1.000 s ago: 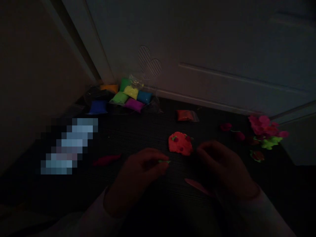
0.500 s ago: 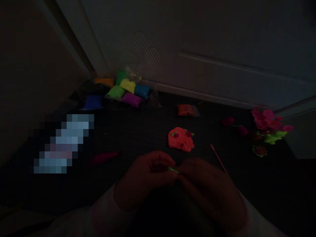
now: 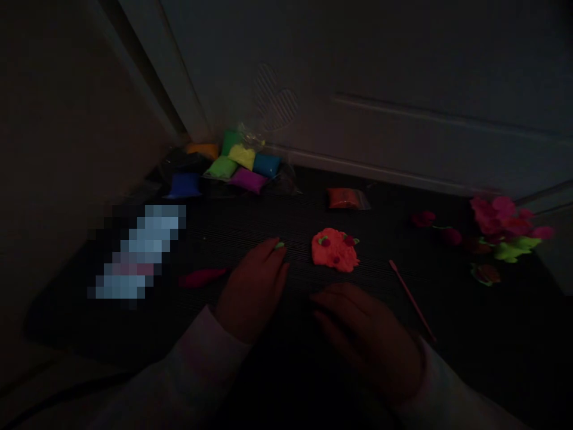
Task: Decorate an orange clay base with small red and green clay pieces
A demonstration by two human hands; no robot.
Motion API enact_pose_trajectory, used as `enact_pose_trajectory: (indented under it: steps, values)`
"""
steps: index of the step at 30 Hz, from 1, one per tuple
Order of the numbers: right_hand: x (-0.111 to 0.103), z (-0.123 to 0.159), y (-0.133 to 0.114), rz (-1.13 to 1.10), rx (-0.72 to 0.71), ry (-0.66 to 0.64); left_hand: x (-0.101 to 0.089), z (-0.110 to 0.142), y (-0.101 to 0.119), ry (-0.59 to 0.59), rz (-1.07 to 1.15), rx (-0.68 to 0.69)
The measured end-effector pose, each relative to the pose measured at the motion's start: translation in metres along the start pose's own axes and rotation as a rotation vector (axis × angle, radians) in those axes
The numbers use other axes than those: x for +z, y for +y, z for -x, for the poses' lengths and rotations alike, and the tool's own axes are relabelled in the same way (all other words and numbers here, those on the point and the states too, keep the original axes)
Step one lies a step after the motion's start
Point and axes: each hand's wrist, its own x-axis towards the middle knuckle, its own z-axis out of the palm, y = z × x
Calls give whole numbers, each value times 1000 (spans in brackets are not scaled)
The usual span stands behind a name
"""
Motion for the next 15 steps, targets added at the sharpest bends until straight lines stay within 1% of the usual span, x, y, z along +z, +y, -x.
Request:
enact_pose_trajectory:
  steps: [3,5,10,13,15]
  values:
    - [0,0,2,11,-14,9,1,1,0,24,-35,48]
    - [0,0,3,16,-26,19,-1,0,-1,23,-13,41]
    - [0,-2,4,-4,-35,42,-2,-9,-2,18,143,-119]
    - [0,-3,4,14,-29,129,-6,-12,2,14,201,-140]
    - [1,-3,3,49,-25,192,-10,-9,8,-37,359,-170]
